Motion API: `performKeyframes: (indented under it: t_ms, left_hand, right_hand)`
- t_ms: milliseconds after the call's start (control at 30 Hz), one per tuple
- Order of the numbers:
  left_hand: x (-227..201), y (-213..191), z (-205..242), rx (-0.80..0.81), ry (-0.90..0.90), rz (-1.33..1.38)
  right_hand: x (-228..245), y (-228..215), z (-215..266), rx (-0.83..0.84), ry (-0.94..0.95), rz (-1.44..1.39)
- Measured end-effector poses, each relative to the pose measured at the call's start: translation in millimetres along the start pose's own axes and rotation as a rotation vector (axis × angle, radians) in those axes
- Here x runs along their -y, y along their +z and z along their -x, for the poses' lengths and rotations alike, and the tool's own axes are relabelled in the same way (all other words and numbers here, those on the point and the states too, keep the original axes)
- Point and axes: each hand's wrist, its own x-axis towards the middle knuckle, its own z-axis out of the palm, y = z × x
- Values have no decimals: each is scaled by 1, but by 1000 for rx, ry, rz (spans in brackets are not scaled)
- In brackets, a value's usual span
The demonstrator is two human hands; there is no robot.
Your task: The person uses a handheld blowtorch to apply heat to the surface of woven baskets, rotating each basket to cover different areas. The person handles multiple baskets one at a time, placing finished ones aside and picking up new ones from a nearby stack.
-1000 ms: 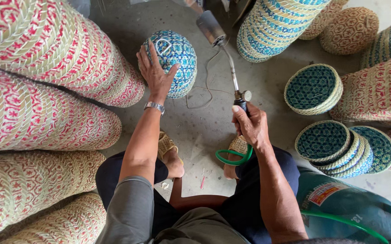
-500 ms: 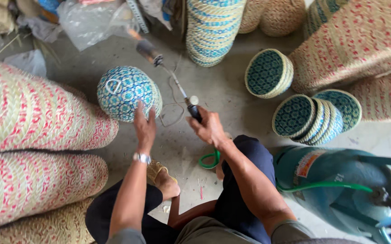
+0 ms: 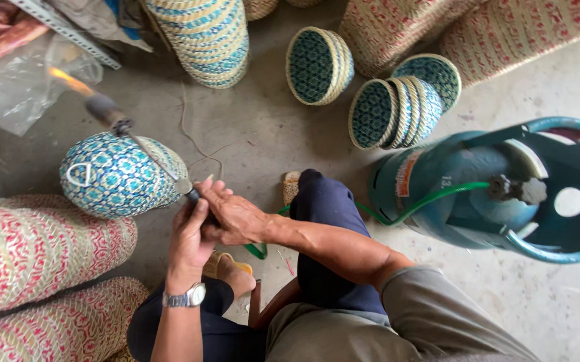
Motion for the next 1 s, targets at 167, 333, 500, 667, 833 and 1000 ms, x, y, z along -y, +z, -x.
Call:
performKeyframes:
  t_ms: [167,333,500,667,833,1000]
  left_hand:
    - [2,-5,11,53,94,19]
    - [6,-38,17,2,147,6]
    - [13,-66,23,-13,204,79]
    - [16,-89,30,35,238,171]
    - [15,-106,31,39,209,203]
    - [14,-110,29,-1,173,209]
  right_hand:
    - [-48,-75,8,47,-305,114]
    - [-189,-166,-12,-501,260,-12]
    - [-320,-205,-15,-664,709,262]
    - [-395,-212,-34,-680,835,276]
    - [-444,-229,-50,-749,855,263]
    - [-462,-225,-43,-752,802,312]
